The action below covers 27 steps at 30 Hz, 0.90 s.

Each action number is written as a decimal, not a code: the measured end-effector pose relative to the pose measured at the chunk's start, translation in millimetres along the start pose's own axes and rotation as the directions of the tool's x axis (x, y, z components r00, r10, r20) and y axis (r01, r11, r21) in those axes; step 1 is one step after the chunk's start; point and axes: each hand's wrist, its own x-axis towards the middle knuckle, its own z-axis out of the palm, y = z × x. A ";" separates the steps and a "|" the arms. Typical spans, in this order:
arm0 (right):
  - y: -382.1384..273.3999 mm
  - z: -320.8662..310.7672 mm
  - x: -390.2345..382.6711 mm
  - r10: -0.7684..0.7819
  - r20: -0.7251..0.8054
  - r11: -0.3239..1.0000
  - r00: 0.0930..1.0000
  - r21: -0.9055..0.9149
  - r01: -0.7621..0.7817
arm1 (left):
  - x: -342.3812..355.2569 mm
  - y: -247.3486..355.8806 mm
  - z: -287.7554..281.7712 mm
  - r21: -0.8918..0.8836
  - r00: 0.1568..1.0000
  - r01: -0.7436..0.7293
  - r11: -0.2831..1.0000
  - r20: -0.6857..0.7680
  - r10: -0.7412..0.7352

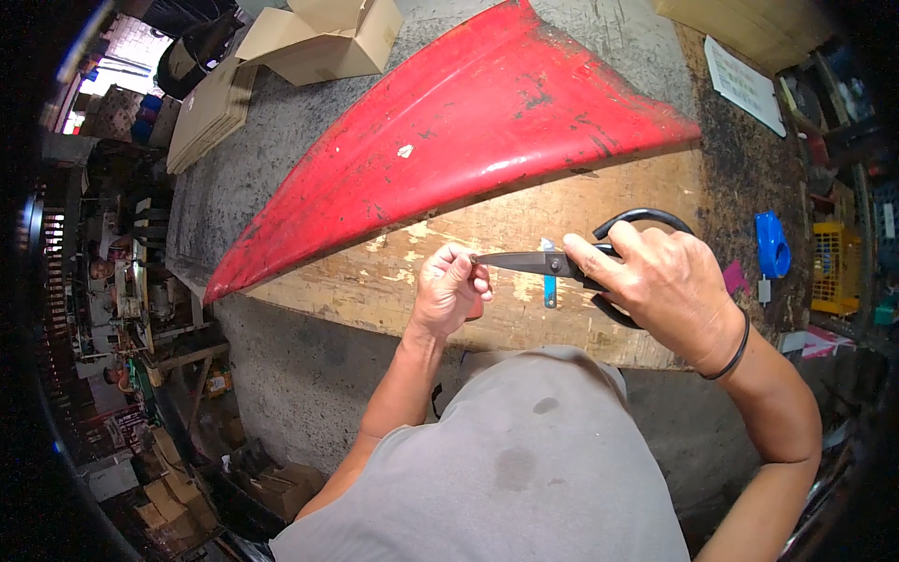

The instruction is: Sanding and trimming the edges of a leather component for assembly.

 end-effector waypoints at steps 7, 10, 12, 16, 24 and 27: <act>7.4 -0.8 0.0 0.154 -0.125 0.985 0.980 0.103 -0.142 | -2.6 0.9 7.2 -0.085 0.995 0.055 0.995 -0.078 -0.062; 7.4 -2.1 -9.0 0.126 -0.036 0.983 0.991 0.137 -0.120 | -1.4 2.6 9.1 -0.037 0.997 0.027 0.999 -0.065 -0.029; 4.3 -2.3 -12.0 0.113 -0.021 0.984 0.993 0.142 -0.109 | 0.0 3.2 10.0 -0.020 0.998 0.016 1.000 -0.064 -0.018; 1.1 -1.9 -12.1 0.089 -0.002 0.987 0.996 0.136 -0.088 | 2.0 4.7 11.8 -0.004 0.998 0.007 1.000 -0.062 -0.007; 3.1 -4.8 -9.1 0.062 0.017 0.994 0.998 0.088 -0.063 | 7.8 6.4 11.6 0.116 0.997 -0.075 0.990 -0.019 0.078; 3.4 -6.1 -7.8 0.063 0.044 0.994 0.997 0.082 -0.066 | 8.7 8.6 11.0 0.161 0.995 -0.094 0.982 -0.016 0.098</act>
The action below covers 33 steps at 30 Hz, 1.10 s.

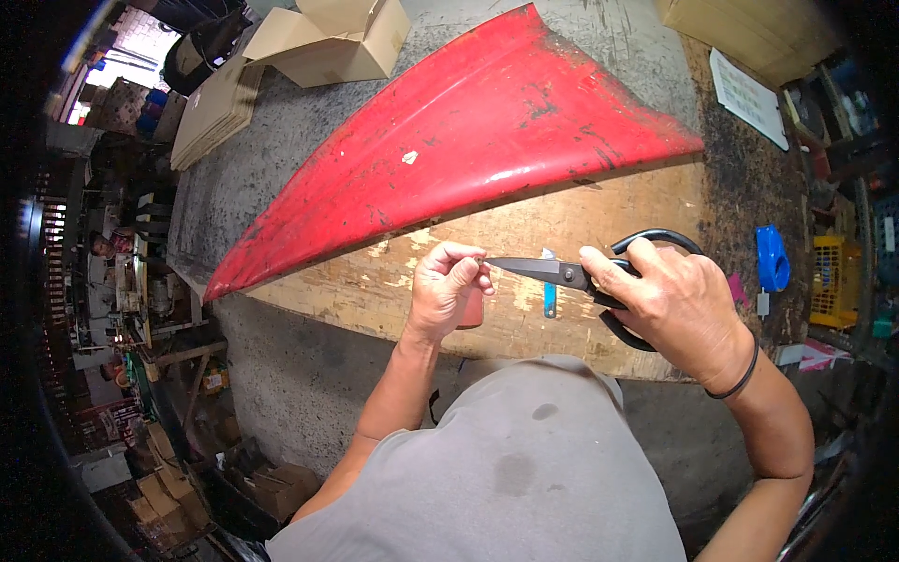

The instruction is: Sanding and trimming the edges of a leather component for assembly.

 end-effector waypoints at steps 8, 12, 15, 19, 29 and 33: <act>-1.1 -0.2 -2.1 0.013 0.009 1.000 1.000 -0.001 -0.013 | 0.8 2.2 0.0 0.099 1.000 -0.026 0.995 0.012 0.025; -0.5 0.4 -4.0 0.011 0.028 1.000 1.000 0.012 -0.011 | -1.6 4.9 5.6 0.294 0.997 -0.081 0.952 0.031 0.076; 3.3 5.4 -4.1 0.066 0.077 0.988 0.995 0.134 -0.075 | 1.2 1.1 8.3 0.478 0.962 -0.264 0.838 0.062 0.268; 6.0 39.2 -12.3 0.186 0.209 0.585 0.960 0.761 -0.279 | 3.6 -9.0 6.1 0.358 0.912 -0.391 0.848 0.029 0.408; 0.6 55.7 -24.3 0.284 0.089 0.826 0.955 0.482 -0.291 | 14.2 -12.7 -9.8 -0.277 0.989 -0.042 0.960 -0.145 0.001; 3.1 52.0 -10.7 0.219 0.086 0.885 0.972 0.402 -0.235 | 17.5 -16.5 -14.5 -0.259 0.988 -0.027 0.965 -0.156 -0.014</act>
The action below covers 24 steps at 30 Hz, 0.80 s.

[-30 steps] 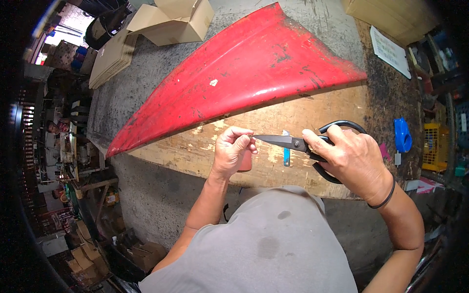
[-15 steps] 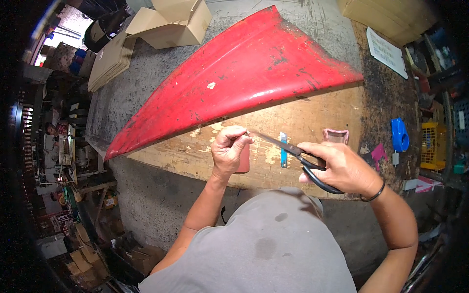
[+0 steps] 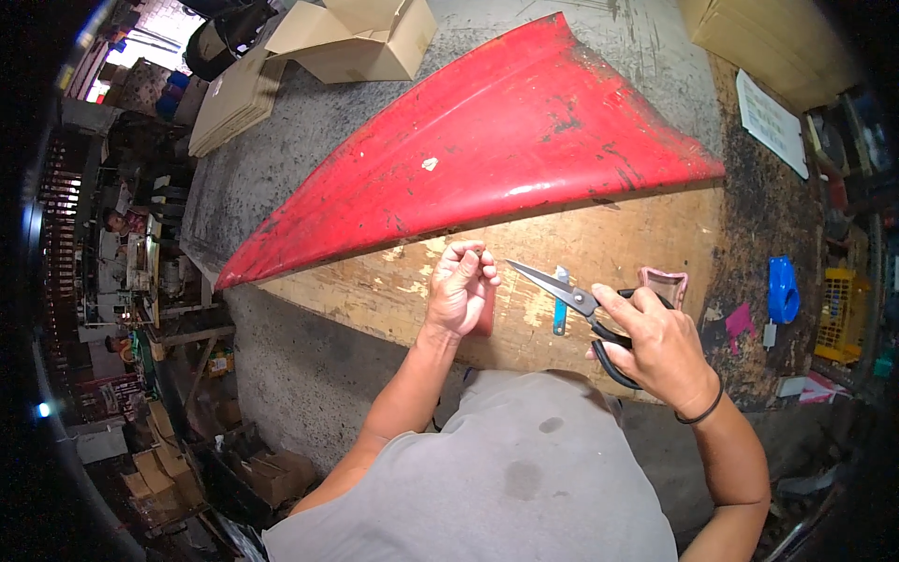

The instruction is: Sanding and trimming the edges of a leather component for assembly.

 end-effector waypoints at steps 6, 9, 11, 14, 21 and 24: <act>-3.6 -10.6 21.7 -0.088 -0.003 0.990 0.996 -0.113 0.087 | 4.4 -1.6 -3.3 0.003 1.000 -0.010 1.000 0.023 0.010; -7.8 -13.7 28.2 -0.094 0.025 0.988 0.995 -0.123 0.096 | 5.0 -1.3 -5.7 0.006 1.000 -0.007 1.000 0.013 0.007; -9.7 -14.6 30.5 -0.100 0.037 0.986 0.994 -0.134 0.104 | 4.9 -0.7 -5.4 0.017 1.000 -0.021 1.000 0.016 0.021; -10.3 -14.6 30.9 -0.098 0.053 0.984 0.994 -0.142 0.104 | 4.2 -1.0 -5.1 0.064 0.998 -0.047 0.997 0.032 0.045; -14.5 -21.4 23.8 -0.111 0.009 0.970 0.994 -0.216 0.110 | 3.7 -2.4 -0.4 0.391 0.982 -0.180 0.903 0.131 0.138; -6.6 -23.6 25.8 -0.238 -0.051 0.896 0.970 -0.397 0.199 | 5.5 12.0 -5.1 0.388 0.980 0.151 0.909 0.059 -0.188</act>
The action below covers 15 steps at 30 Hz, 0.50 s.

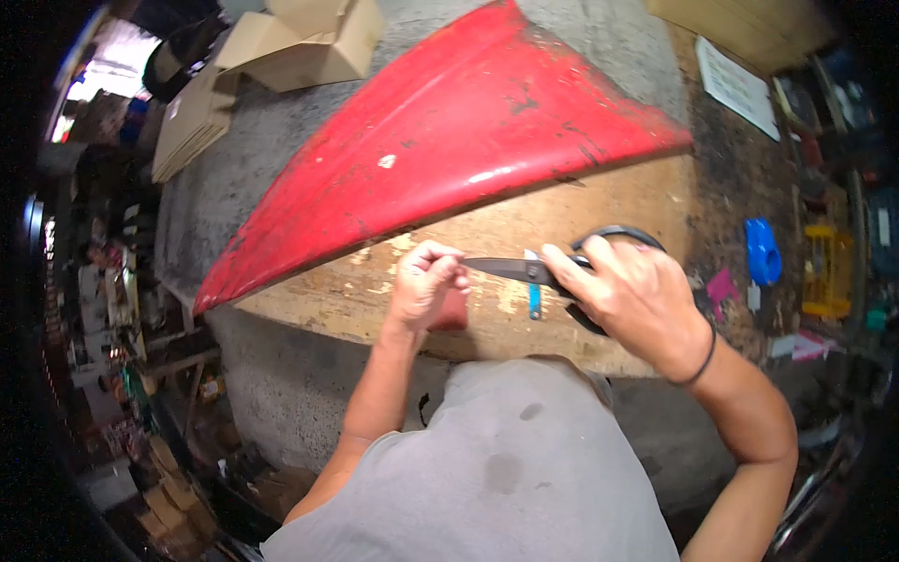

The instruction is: Sanding and trimming the edges of a leather component for assembly.

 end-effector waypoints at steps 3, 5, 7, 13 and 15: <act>19.3 -6.0 -3.4 -0.120 -0.034 0.992 0.992 0.041 0.122 | -12.6 8.0 -4.3 -0.039 0.981 0.194 0.980 0.030 -0.193; 36.9 -5.3 -29.8 0.064 -0.040 0.974 0.997 0.219 -0.054 | -20.6 2.3 -7.7 -0.073 0.995 0.101 0.992 -0.014 -0.102; 50.7 0.6 -69.1 0.373 -0.088 0.895 0.923 0.294 -0.334 | -28.1 -6.5 -12.0 -0.113 0.998 0.046 0.993 -0.041 -0.051; 114.3 130.4 -193.7 0.858 -0.035 0.496 0.512 0.316 -0.809 | -48.2 -38.9 27.5 0.121 0.976 0.217 0.969 0.007 -0.219; 130.3 170.0 -216.7 0.866 0.033 0.476 0.500 0.255 -0.842 | -43.4 -52.4 27.8 0.221 0.952 0.241 0.945 0.135 -0.274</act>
